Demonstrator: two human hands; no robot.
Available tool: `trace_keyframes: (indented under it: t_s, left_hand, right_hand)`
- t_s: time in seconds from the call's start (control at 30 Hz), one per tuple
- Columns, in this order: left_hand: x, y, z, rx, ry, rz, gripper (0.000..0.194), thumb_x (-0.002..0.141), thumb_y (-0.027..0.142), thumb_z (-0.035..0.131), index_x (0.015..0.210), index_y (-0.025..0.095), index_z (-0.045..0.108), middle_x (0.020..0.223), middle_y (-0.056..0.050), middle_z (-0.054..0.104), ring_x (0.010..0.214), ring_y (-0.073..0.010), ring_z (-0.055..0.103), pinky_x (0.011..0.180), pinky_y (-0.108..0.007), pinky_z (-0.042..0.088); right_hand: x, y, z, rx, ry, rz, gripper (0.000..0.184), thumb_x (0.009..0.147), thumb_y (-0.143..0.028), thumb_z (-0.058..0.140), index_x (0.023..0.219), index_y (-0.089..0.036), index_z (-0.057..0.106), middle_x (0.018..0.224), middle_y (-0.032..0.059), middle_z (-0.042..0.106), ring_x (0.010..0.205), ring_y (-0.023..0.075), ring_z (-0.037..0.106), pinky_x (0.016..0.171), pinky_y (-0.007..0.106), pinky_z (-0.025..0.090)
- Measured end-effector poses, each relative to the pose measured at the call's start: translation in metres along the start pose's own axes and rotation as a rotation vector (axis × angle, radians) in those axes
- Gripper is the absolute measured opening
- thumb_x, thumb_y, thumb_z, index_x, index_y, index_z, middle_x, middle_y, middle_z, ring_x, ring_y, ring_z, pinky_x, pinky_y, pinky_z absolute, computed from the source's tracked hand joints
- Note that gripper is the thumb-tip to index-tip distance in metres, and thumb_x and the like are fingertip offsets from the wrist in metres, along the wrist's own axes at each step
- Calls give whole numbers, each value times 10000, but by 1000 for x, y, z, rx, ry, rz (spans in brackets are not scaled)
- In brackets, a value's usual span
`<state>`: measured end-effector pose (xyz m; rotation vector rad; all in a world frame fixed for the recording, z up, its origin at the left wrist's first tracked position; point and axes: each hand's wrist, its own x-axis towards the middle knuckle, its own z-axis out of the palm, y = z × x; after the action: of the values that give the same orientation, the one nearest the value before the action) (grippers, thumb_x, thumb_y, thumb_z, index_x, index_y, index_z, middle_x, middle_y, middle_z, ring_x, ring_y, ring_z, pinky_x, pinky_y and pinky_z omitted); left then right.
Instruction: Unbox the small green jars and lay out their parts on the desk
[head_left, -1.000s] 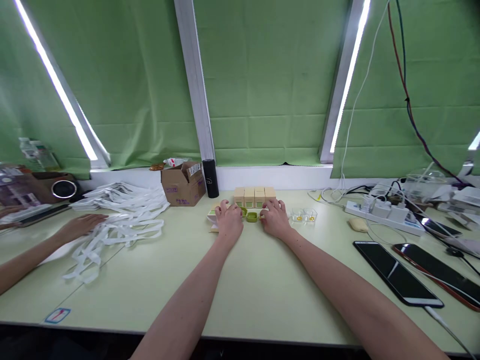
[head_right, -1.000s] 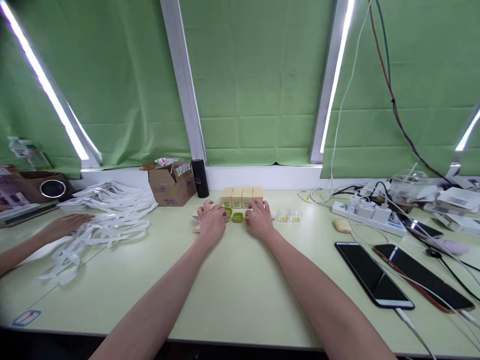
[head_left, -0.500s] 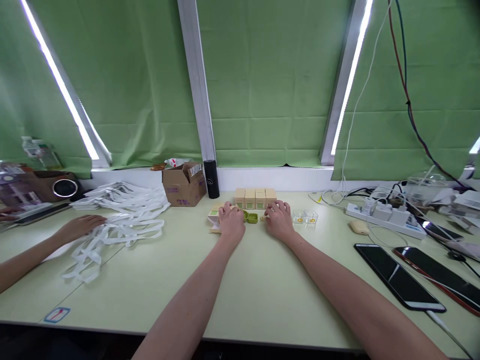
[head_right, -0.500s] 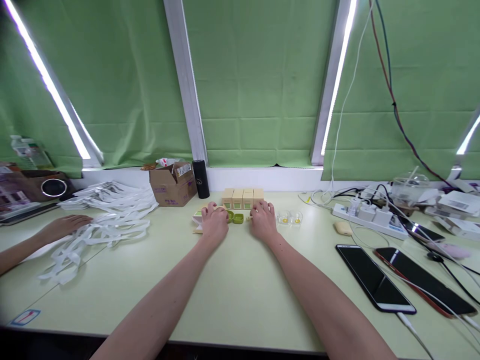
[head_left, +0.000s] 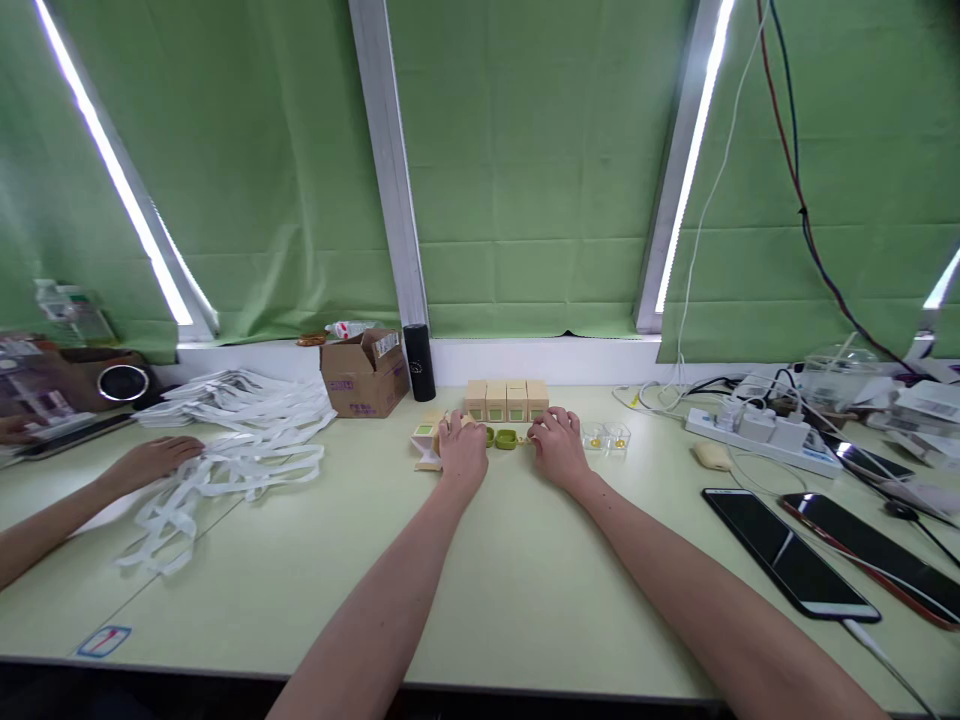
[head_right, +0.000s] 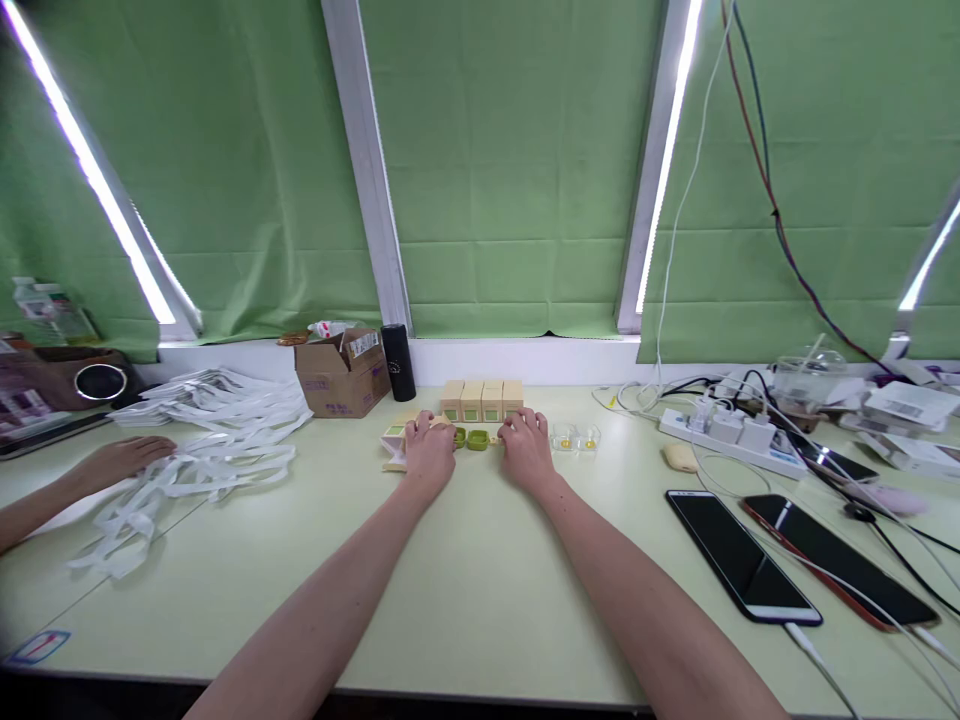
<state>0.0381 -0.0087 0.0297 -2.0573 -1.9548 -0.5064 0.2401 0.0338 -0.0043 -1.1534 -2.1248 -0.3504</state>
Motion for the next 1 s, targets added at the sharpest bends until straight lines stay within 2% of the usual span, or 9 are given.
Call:
trace_keyframes:
  t_s: [0.13, 0.27, 0.4, 0.57, 0.73, 0.83, 0.9, 1.0]
  left_hand:
    - [-1, -1, -2, -54, 44, -13, 311, 864, 67, 531, 1049, 213, 734, 1182, -154, 723, 1360, -373, 359, 1044, -519, 266]
    - [-2, -8, -5, -44, 116, -9, 396, 852, 4, 451, 1029, 207, 741, 1179, -128, 729, 1349, -364, 364, 1025, -500, 271]
    - [-4, -12, -6, -29, 56, 26, 427, 791, -44, 444, 963, 188, 759, 1111, -133, 746, 1323, -360, 373, 1002, -490, 274]
    - [-4, -14, -2, -20, 1, 49, 345, 771, -35, 479, 796, 177, 751, 1021, -159, 743, 1308, -366, 378, 994, -493, 265]
    - [-4, -13, 1, -38, 3, 59, 300, 780, -1, 515, 819, 171, 758, 1008, -178, 735, 1324, -376, 376, 1011, -509, 253]
    - [-4, -13, 0, -44, 21, 55, 361, 757, -32, 485, 849, 176, 765, 1011, -169, 744, 1316, -366, 380, 1001, -495, 257]
    - [-5, -13, -2, -40, 56, 48, 397, 770, -41, 459, 886, 180, 766, 1035, -157, 753, 1308, -358, 390, 993, -487, 262]
    - [-8, -14, -7, -39, 102, 38, 409, 819, -22, 438, 935, 189, 768, 1063, -138, 767, 1301, -353, 409, 989, -486, 275]
  right_hand:
    - [-4, -8, -3, 20, -32, -63, 253, 876, -99, 582, 987, -226, 771, 1169, 94, 699, 1245, 299, 462, 1070, 461, 287]
    - [-9, -20, -10, 43, -98, -117, 243, 897, -158, 602, 1041, -255, 771, 1283, 71, 685, 1298, 308, 442, 1108, 485, 266]
    - [-11, -28, -15, 33, -174, -138, 254, 901, -188, 603, 1078, -260, 771, 1386, 59, 652, 1348, 329, 412, 1120, 506, 257]
    - [-9, -29, -15, 27, -208, -121, 270, 904, -182, 591, 1092, -256, 769, 1412, 66, 641, 1366, 329, 405, 1129, 517, 251]
    - [-9, -30, -15, 31, -210, -117, 268, 887, -172, 613, 1091, -258, 765, 1409, 66, 637, 1369, 325, 396, 1135, 523, 248]
    - [-9, -31, -19, 39, -172, -131, 255, 888, -158, 608, 1075, -241, 759, 1372, 77, 649, 1355, 324, 409, 1128, 512, 258]
    - [-9, -32, -23, 40, -150, -149, 224, 901, -149, 587, 1028, -214, 759, 1275, 99, 683, 1309, 319, 452, 1101, 484, 292]
    - [-13, -36, -30, 48, -235, -148, 202, 934, -164, 545, 951, -180, 745, 1052, 114, 714, 1085, 273, 581, 928, 396, 397]
